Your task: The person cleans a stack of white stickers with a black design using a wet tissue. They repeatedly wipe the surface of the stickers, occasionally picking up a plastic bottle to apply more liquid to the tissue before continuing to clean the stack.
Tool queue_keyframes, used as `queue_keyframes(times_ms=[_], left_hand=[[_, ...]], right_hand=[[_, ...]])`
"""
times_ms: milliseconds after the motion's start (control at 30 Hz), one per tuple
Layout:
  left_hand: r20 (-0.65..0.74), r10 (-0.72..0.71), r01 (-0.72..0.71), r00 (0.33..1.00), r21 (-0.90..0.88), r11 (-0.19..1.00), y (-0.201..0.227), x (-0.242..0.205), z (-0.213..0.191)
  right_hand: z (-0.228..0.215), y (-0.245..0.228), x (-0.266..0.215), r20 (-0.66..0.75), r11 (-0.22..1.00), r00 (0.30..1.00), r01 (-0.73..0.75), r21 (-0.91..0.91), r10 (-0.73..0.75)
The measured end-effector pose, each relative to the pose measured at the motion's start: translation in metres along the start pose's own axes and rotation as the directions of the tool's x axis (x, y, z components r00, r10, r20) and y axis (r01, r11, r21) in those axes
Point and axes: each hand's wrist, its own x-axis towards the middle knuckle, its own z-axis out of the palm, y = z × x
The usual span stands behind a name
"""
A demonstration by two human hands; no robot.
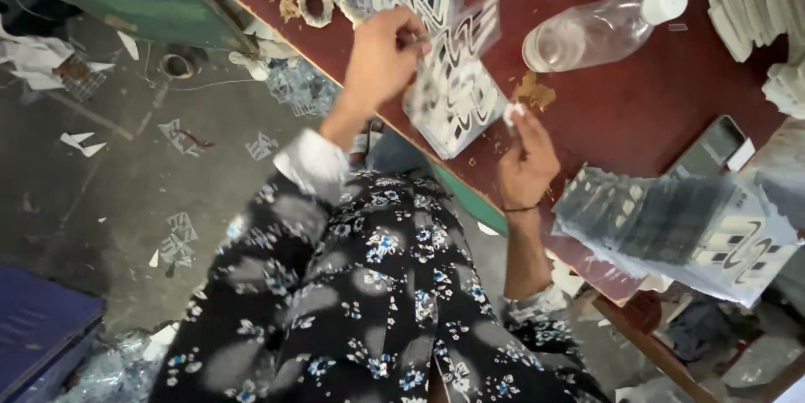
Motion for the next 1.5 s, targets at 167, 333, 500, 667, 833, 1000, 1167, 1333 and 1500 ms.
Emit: queue_keyframes(times_ms=[167,333,500,667,833,1000,1167,1333,1500], left_hand=[[0.256,-0.187,0.207,0.948,-0.05,0.977,-0.016,-0.01,0.006],[0.204,-0.212,0.229,0.956,-0.062,0.972,-0.027,-0.005,0.005],[-0.117,-0.035,0.032,0.992,-0.025,0.999,-0.028,0.043,-0.024],[-0.072,-0.234,0.245,0.97,0.286,0.927,-0.07,-0.007,-0.017],[-0.174,-0.508,0.507,0.844,-0.053,0.86,-0.093,-0.029,0.024],[-0.167,-0.629,0.486,0.759,-0.497,0.718,-0.08,-0.01,0.031],[0.053,-0.741,0.703,0.669,-0.369,0.608,-0.055,-0.003,0.021],[-0.063,-0.771,0.739,0.633,-0.248,0.627,-0.025,0.0,0.023],[-0.234,-0.332,0.339,0.914,-0.011,0.941,-0.031,-0.011,0.041]], right_hand=[[0.012,-0.003,-0.018,0.026,0.995,0.998,-0.067,0.076,0.065],[0.008,-0.006,-0.019,0.04,0.987,0.994,-0.107,0.116,0.103],[0.003,-0.01,-0.02,0.047,0.989,0.996,-0.084,0.121,0.078],[0.003,-0.011,-0.024,0.028,0.989,0.997,-0.071,0.128,0.068],[0.003,-0.021,-0.033,0.048,0.98,0.993,-0.115,0.161,0.109],[0.008,-0.023,-0.021,0.065,0.995,0.998,0.003,0.103,-0.01],[0.007,-0.032,-0.021,0.062,0.978,0.995,-0.085,0.192,0.074],[0.004,-0.031,-0.027,0.062,0.98,0.995,-0.084,0.183,0.074],[0.006,-0.028,-0.024,0.037,0.987,0.997,-0.072,0.143,0.067]])
